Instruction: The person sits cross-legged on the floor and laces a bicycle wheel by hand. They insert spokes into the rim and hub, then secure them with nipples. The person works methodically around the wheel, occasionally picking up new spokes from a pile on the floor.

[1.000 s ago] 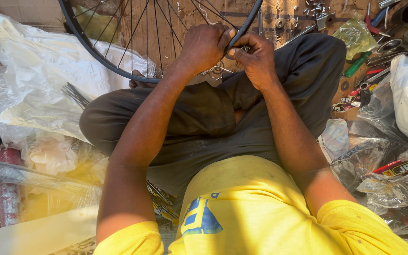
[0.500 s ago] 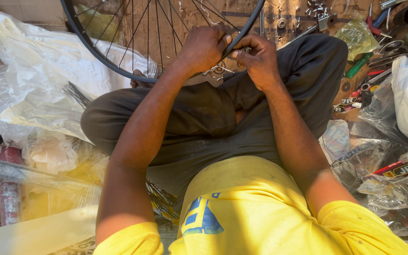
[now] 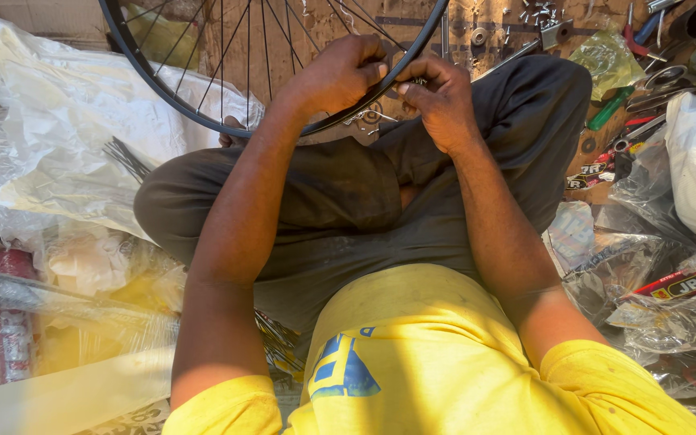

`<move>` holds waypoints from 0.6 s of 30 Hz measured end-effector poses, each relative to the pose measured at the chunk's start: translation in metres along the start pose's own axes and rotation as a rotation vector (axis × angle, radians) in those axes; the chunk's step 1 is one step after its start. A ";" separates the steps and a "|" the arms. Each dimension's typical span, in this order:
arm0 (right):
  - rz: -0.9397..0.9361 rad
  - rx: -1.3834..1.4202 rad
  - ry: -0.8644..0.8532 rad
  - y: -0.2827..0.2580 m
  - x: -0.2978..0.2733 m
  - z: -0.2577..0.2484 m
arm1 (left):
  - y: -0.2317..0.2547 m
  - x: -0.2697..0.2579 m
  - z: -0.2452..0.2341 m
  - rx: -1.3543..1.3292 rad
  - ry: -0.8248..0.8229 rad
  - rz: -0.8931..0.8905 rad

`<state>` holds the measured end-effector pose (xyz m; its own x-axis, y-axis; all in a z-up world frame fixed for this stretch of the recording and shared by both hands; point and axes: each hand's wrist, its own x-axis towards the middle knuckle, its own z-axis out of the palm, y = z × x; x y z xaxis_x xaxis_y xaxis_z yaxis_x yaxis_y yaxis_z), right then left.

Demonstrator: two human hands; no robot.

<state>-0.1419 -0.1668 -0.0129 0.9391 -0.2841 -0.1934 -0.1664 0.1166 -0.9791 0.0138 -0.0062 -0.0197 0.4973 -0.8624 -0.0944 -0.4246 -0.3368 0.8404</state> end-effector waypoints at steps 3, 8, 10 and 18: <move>-0.029 0.073 -0.031 -0.005 0.000 0.001 | 0.005 -0.002 -0.004 -0.006 0.019 0.009; -0.020 0.301 -0.013 -0.011 -0.004 0.002 | 0.013 -0.004 -0.012 0.028 0.056 0.051; -0.021 0.321 -0.017 -0.011 -0.006 0.003 | 0.007 -0.009 -0.024 -0.271 -0.083 0.005; -0.014 0.285 -0.048 -0.003 -0.006 0.002 | 0.010 -0.008 -0.007 -0.012 -0.073 -0.106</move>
<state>-0.1460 -0.1639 -0.0085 0.9549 -0.2435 -0.1698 -0.0679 0.3776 -0.9235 0.0108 0.0001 -0.0066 0.4820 -0.8476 -0.2217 -0.3631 -0.4235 0.8299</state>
